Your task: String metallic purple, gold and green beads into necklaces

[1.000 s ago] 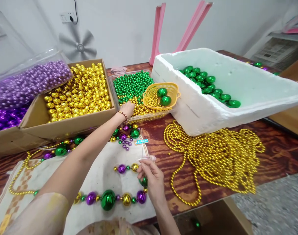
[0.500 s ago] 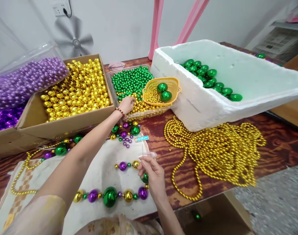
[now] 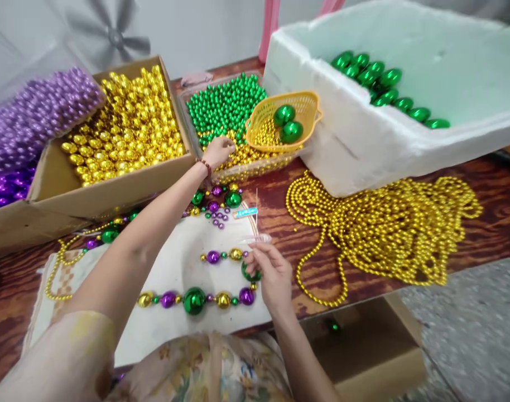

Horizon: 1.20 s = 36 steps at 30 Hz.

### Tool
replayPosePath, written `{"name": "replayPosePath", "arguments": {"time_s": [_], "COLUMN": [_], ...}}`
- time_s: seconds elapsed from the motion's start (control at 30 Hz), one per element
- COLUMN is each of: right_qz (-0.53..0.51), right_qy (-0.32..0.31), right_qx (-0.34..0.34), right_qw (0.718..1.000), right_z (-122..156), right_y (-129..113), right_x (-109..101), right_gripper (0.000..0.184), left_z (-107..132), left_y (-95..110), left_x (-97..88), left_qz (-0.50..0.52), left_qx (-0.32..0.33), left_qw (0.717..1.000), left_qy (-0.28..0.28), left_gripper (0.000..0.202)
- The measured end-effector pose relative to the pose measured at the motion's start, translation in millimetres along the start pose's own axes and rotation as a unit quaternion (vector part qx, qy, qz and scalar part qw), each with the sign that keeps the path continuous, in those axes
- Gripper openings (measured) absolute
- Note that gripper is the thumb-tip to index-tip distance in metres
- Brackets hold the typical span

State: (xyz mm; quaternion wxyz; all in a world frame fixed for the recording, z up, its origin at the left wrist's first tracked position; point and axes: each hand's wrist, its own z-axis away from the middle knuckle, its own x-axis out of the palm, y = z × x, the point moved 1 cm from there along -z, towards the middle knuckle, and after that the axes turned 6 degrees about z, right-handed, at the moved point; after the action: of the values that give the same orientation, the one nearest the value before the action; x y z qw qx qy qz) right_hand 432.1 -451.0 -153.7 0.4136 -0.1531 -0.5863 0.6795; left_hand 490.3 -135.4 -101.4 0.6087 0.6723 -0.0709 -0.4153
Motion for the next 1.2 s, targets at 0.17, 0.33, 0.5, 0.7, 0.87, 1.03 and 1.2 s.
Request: {"name": "replayPosePath", "arguments": {"time_s": [0.17,0.33,0.5,0.7,0.87,1.03,1.2], "right_qz": [-0.007,0.001,0.013,0.01,0.01,0.004,0.006], "right_qy": [0.011,0.005,-0.016,-0.026,-0.028,-0.012,-0.013], "right_qx": [0.002,-0.002,0.018,0.011,0.009,0.012,0.021], "right_qw": [1.0,1.0,1.0,1.0,1.0,1.0,1.0], "right_z": [-1,-5,-6,-5,-4,-4,-6], "right_y": [-6,-8,0,1,0,5,10], "right_x": [-6,-8,-3,-5,-12,-15,-15], "right_gripper": [0.015,0.015,0.019,0.022,0.019,0.014,0.014], "left_z": [4,9,11,6,8,16,4], "left_y": [-3,6,7,5,6,38,97], "left_x": [-0.6,-0.5,1.9,3.2,2.0,10.6,57.4], "left_qz": [-0.134,-0.251,-0.299,-0.341,-0.369,-0.399,-0.368], "left_qx": [0.088,0.078,0.07,0.07,0.04,0.119,0.284], "left_qw": [0.987,0.965,0.951,0.937,0.928,0.908,0.884], "left_qy": [0.009,0.002,-0.022,-0.03,-0.039,0.049,-0.056], "left_gripper": [0.013,0.024,0.024,0.025,0.024,0.031,0.034]}}
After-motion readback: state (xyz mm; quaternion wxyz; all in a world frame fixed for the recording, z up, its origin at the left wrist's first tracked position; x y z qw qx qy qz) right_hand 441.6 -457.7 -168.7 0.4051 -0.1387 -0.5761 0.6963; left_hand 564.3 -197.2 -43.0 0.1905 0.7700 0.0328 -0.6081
